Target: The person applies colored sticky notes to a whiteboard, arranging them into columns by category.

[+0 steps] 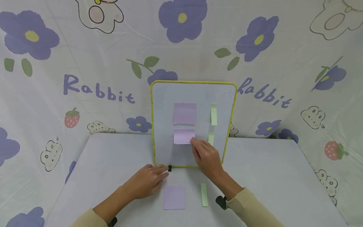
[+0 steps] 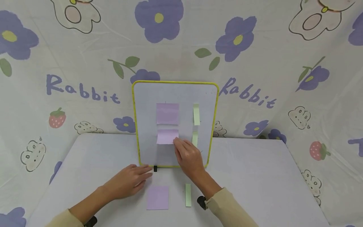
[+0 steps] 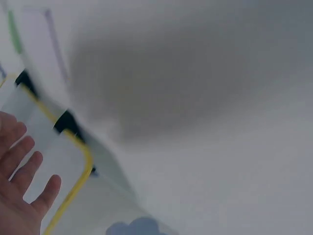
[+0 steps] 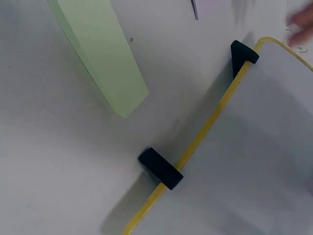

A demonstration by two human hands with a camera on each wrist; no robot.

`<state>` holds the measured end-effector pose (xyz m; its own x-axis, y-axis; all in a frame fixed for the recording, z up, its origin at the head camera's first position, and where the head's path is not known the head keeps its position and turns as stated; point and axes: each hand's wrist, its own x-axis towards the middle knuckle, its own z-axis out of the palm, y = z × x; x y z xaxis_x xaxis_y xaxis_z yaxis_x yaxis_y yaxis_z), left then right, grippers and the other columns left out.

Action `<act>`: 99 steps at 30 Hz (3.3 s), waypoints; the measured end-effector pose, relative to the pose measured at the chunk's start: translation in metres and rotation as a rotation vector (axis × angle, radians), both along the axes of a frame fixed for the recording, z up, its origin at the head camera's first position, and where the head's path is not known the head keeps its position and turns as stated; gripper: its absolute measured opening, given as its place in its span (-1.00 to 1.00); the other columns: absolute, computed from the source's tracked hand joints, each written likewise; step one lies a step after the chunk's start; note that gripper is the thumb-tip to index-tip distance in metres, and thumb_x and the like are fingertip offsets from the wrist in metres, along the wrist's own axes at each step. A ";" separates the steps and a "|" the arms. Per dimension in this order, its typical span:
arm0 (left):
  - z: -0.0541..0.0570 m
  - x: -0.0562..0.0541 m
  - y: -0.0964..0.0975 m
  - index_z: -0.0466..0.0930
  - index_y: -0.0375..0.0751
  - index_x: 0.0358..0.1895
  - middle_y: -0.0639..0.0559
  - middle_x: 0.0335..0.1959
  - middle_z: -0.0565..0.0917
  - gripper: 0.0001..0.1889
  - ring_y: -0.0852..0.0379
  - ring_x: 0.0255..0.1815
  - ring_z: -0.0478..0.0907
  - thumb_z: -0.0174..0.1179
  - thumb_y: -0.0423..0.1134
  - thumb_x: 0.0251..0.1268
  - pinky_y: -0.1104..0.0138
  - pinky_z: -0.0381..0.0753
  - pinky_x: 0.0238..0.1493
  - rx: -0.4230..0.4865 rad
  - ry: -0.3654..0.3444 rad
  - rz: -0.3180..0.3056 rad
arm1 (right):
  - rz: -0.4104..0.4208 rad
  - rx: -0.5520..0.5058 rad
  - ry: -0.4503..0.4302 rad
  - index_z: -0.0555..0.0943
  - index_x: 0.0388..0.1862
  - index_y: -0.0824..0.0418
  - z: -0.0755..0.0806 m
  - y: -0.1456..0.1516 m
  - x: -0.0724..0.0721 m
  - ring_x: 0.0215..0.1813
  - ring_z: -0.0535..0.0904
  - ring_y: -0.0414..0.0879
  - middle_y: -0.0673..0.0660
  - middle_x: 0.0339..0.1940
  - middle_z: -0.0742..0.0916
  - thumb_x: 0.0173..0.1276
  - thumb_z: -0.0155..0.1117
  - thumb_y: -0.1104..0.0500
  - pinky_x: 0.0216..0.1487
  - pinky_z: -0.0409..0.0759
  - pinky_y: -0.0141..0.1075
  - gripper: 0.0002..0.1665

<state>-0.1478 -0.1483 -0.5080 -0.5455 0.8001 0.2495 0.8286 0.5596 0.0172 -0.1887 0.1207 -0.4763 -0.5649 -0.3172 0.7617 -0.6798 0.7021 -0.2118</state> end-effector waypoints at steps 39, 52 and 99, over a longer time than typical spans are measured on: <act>0.055 -0.058 0.034 0.41 -0.21 0.42 0.01 0.47 0.37 -0.42 0.01 0.52 0.22 0.12 -0.35 0.28 -0.23 0.17 0.38 -0.030 0.324 0.197 | 0.004 0.059 0.019 0.70 -0.03 0.36 -0.003 0.002 -0.004 -0.19 0.73 0.04 0.22 -0.09 0.78 0.25 0.38 0.38 -0.17 0.70 -0.17 -0.71; 0.052 -0.060 0.034 0.42 -0.18 0.42 0.04 0.49 0.34 -0.41 -0.01 0.53 0.21 0.17 -0.24 0.29 -0.27 0.18 0.35 -0.048 0.375 0.223 | -0.035 0.278 0.157 0.66 0.09 0.37 -0.004 0.000 -0.008 0.16 0.64 0.17 0.27 0.08 0.73 0.38 0.14 0.15 0.20 0.53 0.02 -0.58; 0.039 -0.060 0.026 0.27 -0.12 0.51 0.08 0.56 0.21 -0.36 -0.01 0.57 0.11 0.13 -0.21 0.36 -0.27 0.03 0.42 -0.099 0.391 0.277 | -0.084 0.748 0.041 0.22 0.54 0.33 0.000 0.030 -0.021 0.61 0.07 0.04 0.22 0.59 0.23 0.41 0.22 -0.04 0.55 -0.02 -0.01 -0.14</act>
<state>-0.2081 -0.1220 -0.4691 -0.6222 0.6679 0.4084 0.5818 0.7435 -0.3297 -0.2098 0.1507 -0.4762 -0.5858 -0.7155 0.3807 -0.6148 0.6984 0.3665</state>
